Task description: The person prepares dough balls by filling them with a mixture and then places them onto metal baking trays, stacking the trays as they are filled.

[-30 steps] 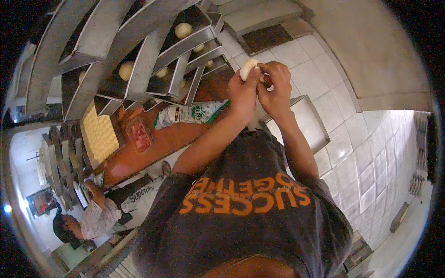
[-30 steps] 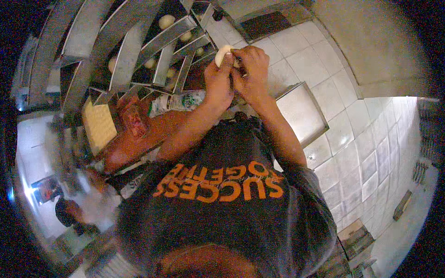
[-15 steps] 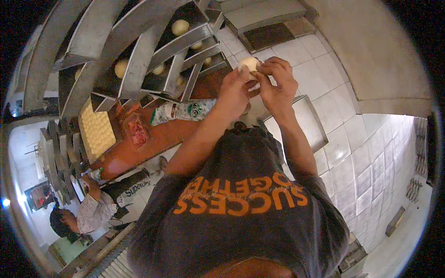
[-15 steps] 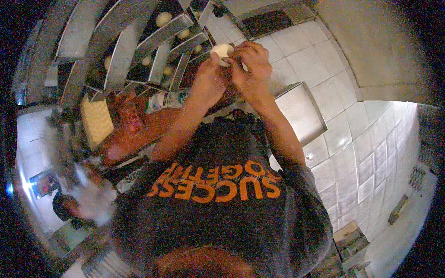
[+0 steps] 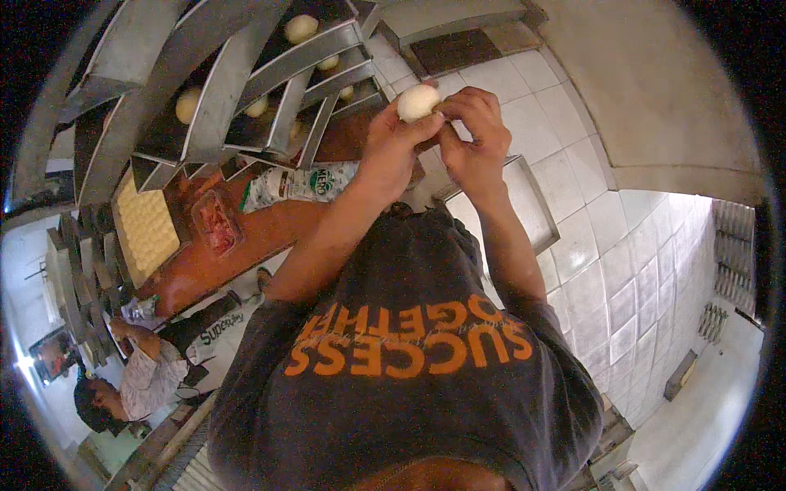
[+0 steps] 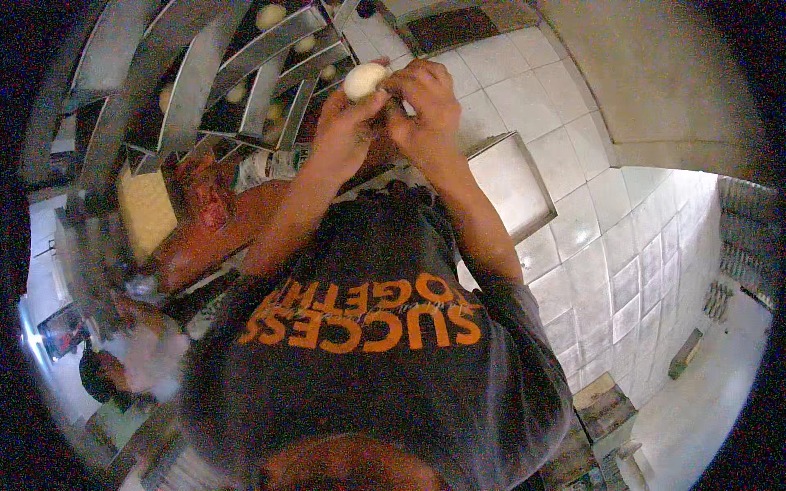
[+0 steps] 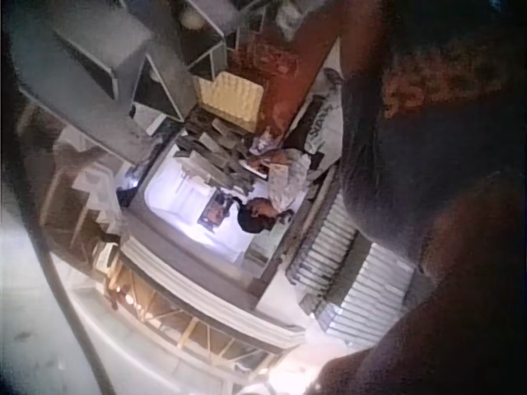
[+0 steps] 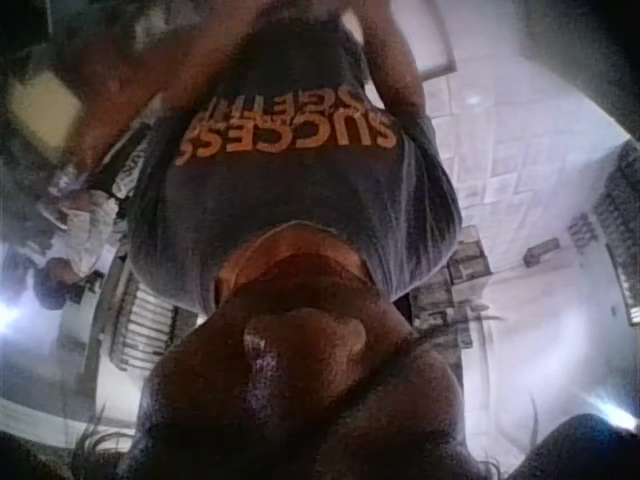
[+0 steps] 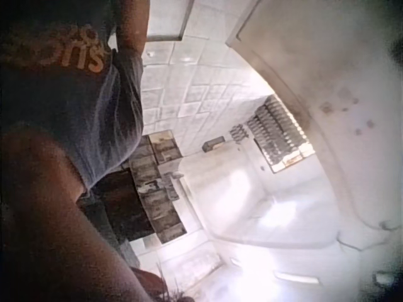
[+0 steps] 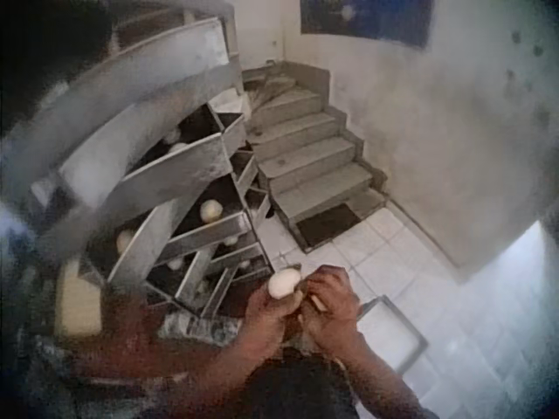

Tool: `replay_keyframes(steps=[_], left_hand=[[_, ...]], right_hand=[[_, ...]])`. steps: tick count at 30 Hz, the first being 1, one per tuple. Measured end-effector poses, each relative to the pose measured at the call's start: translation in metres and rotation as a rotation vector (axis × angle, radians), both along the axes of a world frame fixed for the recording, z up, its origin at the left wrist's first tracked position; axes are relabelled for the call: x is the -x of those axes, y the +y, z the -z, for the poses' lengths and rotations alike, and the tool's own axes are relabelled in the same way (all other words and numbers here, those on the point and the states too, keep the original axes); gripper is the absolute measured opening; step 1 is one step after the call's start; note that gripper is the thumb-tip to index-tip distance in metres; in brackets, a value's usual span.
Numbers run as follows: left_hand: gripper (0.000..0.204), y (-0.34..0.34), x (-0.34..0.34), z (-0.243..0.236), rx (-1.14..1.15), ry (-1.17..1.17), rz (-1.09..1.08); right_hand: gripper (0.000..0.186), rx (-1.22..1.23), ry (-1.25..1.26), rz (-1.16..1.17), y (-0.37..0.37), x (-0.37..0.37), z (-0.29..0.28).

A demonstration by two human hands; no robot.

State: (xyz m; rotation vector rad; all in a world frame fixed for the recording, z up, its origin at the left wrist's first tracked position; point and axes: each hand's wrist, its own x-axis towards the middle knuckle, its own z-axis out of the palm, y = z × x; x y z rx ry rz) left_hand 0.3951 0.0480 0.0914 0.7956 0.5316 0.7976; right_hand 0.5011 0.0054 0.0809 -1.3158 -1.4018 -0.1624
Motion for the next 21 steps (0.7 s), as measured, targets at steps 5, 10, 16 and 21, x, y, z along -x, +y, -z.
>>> replay_keyframes(steps=[5,10,16,21], left_hand=[[0.029,0.003,0.006,-0.008,0.095,-0.12,-0.004],[0.027,0.007,0.016,-0.007,0.018,-0.022,0.059],[0.027,0.009,0.024,-0.003,0.116,-0.135,-0.025],[0.025,0.005,0.027,0.001,-0.096,0.101,-0.016]], right_hand=[[0.025,0.018,-0.053,0.114,0.003,0.014,-0.023],[0.015,0.163,0.131,-0.039,0.003,0.013,-0.027],[0.015,0.016,-0.043,-0.002,0.008,0.025,-0.027],[0.019,0.212,0.079,-0.005,0.0,0.024,-0.023]])
